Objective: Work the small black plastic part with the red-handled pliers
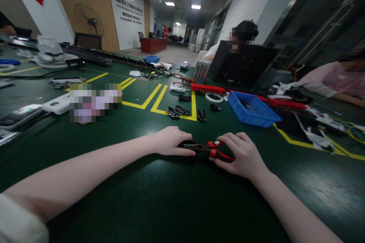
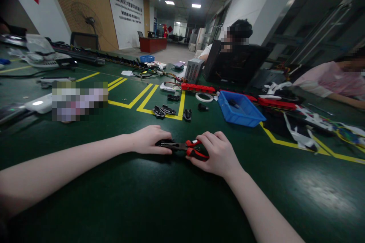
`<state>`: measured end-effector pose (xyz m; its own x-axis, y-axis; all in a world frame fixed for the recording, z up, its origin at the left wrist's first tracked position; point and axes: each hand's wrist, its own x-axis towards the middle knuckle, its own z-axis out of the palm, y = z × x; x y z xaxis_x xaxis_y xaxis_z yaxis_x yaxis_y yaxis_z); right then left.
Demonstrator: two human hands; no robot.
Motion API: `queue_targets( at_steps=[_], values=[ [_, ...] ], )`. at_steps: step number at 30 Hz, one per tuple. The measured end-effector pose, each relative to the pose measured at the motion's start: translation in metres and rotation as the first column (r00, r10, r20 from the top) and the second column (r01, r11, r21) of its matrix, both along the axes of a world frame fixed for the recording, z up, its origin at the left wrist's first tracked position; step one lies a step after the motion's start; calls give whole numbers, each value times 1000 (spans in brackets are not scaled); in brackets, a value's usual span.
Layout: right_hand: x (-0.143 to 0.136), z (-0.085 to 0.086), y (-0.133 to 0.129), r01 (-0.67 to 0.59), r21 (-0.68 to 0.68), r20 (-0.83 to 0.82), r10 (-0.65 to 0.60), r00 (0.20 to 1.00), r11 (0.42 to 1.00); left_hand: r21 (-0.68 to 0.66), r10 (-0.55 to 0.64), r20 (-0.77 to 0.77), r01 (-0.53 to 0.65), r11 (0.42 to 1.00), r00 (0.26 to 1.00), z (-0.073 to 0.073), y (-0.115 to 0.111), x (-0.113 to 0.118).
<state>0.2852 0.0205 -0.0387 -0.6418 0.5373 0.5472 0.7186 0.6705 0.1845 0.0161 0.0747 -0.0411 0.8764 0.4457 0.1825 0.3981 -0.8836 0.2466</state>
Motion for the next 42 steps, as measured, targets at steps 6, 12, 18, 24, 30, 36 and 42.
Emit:
queue_targets(
  at_steps=[6,12,18,24,30,36,42],
  values=[
    [0,0,1,0,-6,-7,0,1000,1000,2,-6,1,6,1000,1000,0,1,1],
    [2,0,1,11,15,-17,-11,1000,1000,-29,2,-1,-2,1000,1000,1,0,2],
    [2,-1,2,12,15,-18,-12,1000,1000,-21,-3,8,3,1000,1000,1,0,1],
    [1,-2,1,4,12,-22,-4,1000,1000,-21,5,23,-5,1000,1000,0,0,1],
    [0,0,0,7,-12,-25,-7,1000,1000,-21,0,29,1,1000,1000,2,-1,0],
    [1,1,1,19,-24,-20,-20,1000,1000,-36,2,35,0,999,999,1,0,1],
    [2,0,1,25,-24,-5,-25,1000,999,-38,-16,30,17,999,999,2,0,2]
  ],
)
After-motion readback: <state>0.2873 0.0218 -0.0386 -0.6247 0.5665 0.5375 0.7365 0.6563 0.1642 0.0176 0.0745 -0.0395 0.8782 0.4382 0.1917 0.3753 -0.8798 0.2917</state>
